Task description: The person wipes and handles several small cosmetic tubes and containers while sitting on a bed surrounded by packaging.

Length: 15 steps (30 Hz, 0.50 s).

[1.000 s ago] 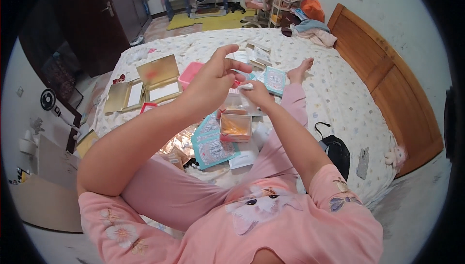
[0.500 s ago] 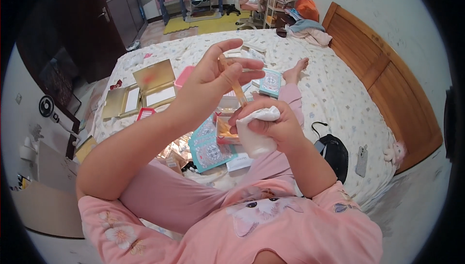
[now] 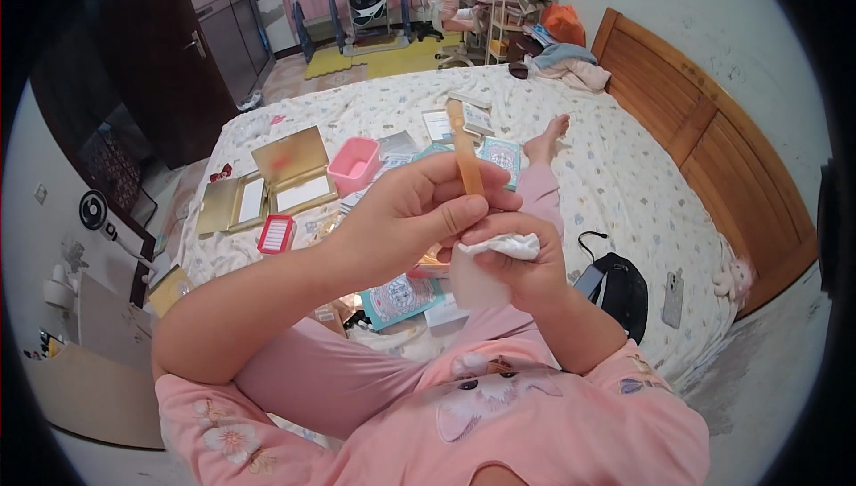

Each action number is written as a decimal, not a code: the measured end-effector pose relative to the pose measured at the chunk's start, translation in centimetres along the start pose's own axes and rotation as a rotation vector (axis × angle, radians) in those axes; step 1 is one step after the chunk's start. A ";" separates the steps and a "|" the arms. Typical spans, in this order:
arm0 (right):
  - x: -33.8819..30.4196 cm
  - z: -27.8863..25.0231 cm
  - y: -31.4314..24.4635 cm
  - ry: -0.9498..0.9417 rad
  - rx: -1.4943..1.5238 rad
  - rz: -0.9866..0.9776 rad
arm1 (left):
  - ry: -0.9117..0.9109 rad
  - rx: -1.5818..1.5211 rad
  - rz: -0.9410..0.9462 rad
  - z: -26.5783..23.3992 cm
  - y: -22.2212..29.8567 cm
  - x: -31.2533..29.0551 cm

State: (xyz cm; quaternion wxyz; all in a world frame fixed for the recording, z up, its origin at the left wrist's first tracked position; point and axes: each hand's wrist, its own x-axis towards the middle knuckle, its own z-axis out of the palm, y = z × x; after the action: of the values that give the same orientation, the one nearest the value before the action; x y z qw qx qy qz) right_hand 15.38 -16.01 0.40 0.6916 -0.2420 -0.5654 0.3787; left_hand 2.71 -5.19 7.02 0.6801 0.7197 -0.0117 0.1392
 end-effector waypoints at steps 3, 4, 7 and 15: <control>0.2 0.2 -0.4 -0.103 -0.047 0.002 | 0.013 0.013 -0.006 0.2 0.7 -0.1; 0.3 -0.2 -0.7 -0.210 -0.190 0.010 | 0.035 0.036 0.024 0.1 0.7 -0.1; 0.7 -0.2 -3.2 -0.442 -0.456 -0.094 | 0.078 0.060 0.073 -0.3 0.7 -0.2; 2.3 -0.4 -6.5 0.171 -1.319 -0.862 | 0.047 0.033 -0.053 0.5 0.9 -0.7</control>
State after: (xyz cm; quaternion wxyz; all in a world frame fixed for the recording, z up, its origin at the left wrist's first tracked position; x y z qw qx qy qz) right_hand 17.52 -18.02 6.63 0.5321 -0.3901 -0.6620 -0.3556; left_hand 1.92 -5.88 7.76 0.6717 0.7273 0.0255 0.1382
